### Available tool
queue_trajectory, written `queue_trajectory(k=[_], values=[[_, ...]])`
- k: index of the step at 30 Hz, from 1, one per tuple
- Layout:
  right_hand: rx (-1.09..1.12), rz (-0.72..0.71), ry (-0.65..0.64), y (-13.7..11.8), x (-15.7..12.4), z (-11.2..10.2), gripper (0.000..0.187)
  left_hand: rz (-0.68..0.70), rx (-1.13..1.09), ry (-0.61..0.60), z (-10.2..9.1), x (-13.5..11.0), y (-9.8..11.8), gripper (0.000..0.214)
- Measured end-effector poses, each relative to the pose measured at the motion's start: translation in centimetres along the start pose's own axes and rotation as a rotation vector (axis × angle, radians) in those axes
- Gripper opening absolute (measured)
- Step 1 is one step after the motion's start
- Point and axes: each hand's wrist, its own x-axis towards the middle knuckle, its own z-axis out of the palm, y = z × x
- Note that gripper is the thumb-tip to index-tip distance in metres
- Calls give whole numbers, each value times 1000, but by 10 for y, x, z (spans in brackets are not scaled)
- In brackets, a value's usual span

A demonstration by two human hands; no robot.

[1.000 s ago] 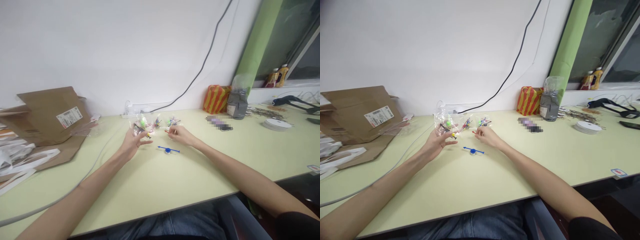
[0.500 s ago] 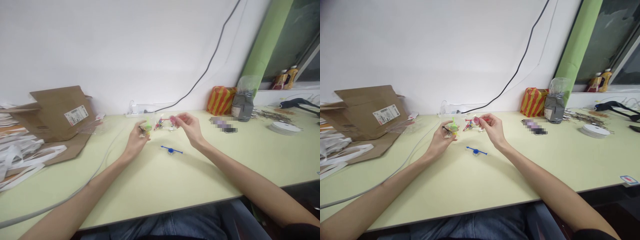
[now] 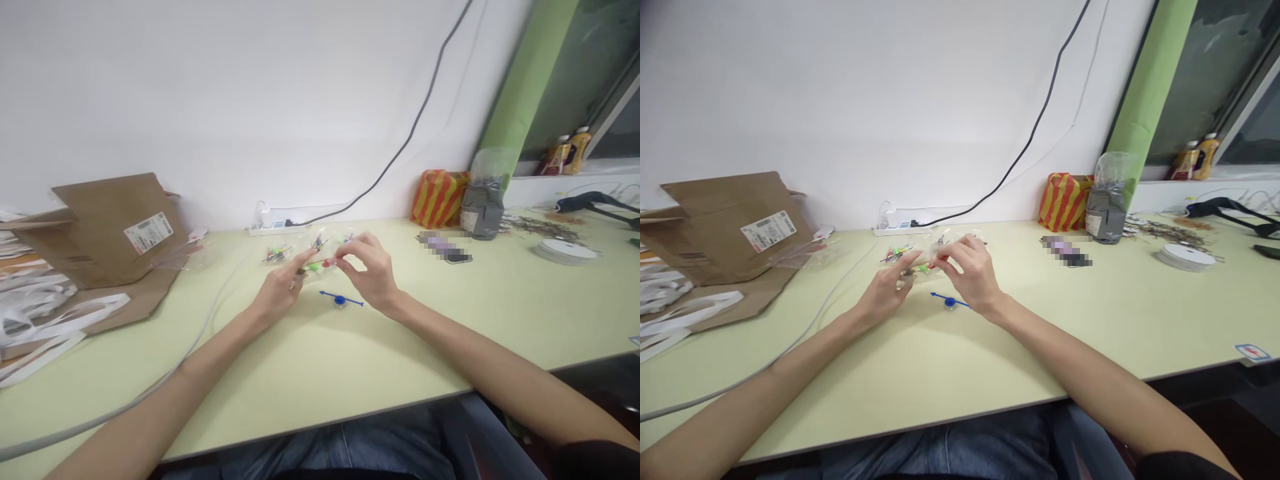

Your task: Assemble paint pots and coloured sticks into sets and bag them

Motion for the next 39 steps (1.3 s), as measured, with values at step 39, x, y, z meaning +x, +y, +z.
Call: queue_trajectory(k=[39], values=[[-78,402,135,76,7,-20,22,-463,-1117,10,5,7,14,70]])
